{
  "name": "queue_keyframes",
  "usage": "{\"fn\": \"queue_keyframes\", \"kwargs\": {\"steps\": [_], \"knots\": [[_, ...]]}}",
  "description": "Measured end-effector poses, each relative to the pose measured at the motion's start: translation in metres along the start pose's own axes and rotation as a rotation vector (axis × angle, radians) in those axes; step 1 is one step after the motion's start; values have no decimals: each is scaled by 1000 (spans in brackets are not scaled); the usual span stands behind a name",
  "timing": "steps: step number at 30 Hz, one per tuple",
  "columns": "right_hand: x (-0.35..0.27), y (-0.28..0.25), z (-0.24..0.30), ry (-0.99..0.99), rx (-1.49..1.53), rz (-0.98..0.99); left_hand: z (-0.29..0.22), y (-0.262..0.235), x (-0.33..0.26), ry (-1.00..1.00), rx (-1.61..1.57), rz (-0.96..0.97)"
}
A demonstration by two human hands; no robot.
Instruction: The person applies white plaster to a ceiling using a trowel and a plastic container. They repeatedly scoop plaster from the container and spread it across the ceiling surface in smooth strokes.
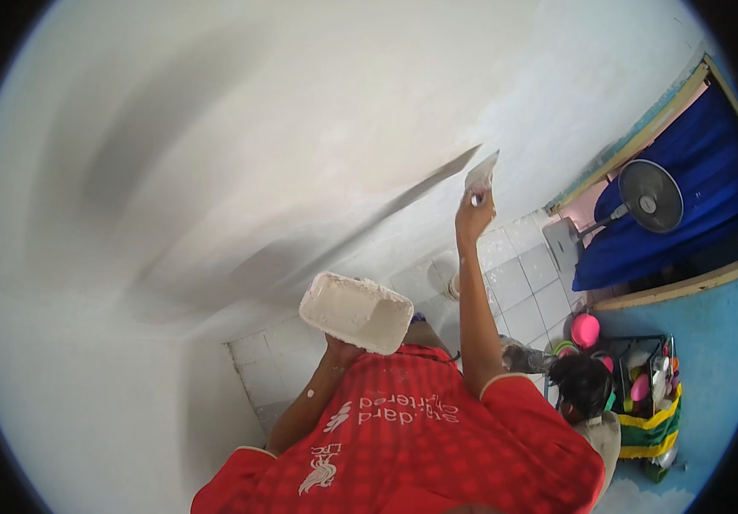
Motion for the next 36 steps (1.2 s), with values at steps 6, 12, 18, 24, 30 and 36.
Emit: {"fn": "queue_keyframes", "kwargs": {"steps": [6, 12, 18, 24, 30, 36], "knots": [[-83, 43, 103, -57, -59, 103, -39, -59, -59, 177, 523, -253], [-172, 56, 117, 518, 684, 783, -98, -65, -52, 136, 356, -89], [-264, 42, 118, 552, 584, 822, -160, -100, -80, 247, 608, -90], [-390, 80, 134, 17, 37, 1282, -216, -179, -122, 143, 216, -29], [-439, 97, 147, -481, -164, 1326, -219, -177, -137, 69, -219, 10], [-454, 101, 162, -587, 0, 1321, -229, -193, -140, 325, 612, -361]]}}
Point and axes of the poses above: each hand's wrist, its own x-axis towards the middle knuckle, its own y-axis out of the palm, z = x × y, the point moved 6 cm from there along x, towards the middle knuckle, and after that the axes turned 9 degrees about -x, right-handed, at the moved point
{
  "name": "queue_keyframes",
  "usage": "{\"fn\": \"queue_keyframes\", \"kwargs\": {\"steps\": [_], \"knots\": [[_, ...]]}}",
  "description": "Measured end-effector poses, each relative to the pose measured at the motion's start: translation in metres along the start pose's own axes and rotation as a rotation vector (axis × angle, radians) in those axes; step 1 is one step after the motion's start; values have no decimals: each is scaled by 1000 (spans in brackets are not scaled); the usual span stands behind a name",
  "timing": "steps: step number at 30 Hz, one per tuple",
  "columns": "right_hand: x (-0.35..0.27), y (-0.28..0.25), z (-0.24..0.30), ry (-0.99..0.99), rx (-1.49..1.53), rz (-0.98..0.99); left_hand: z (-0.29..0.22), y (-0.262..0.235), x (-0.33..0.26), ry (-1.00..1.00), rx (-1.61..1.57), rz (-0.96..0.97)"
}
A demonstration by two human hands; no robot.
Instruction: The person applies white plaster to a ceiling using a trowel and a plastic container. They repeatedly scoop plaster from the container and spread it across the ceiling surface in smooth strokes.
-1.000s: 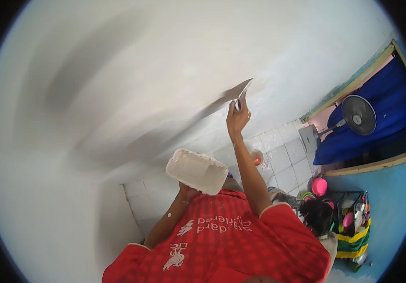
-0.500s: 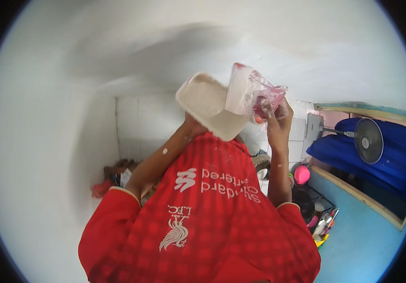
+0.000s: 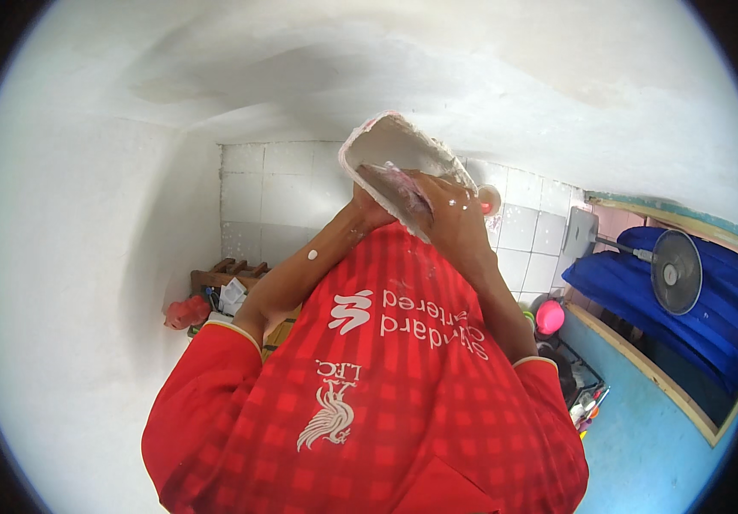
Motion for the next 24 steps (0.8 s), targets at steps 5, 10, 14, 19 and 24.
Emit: {"fn": "queue_keyframes", "kwargs": {"steps": [5, 10, 14, 19, 24], "knots": [[-5, -11, -1, 56, -3, 80, 2, 7, -4, -45, -123, 144], [-1, -37, 1, 66, -58, -87, 6, 10, 7, -230, -846, 297], [-4, -22, 7, -22, -257, -97, 1, 23, 9, -207, -784, 333], [1, -23, 27, -13, -366, -76, -9, 33, 18, -139, -705, 373], [17, -37, 19, 45, -306, -149, -14, 36, 23, -100, -660, 401]]}}
Point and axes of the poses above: each hand's wrist, its own x-axis towards the middle knuckle, its own y-axis out of the palm, z = x × y, the point moved 6 cm from there along x, towards the middle knuckle, and after that the axes turned 9 degrees about -x, right-handed, at the moved point
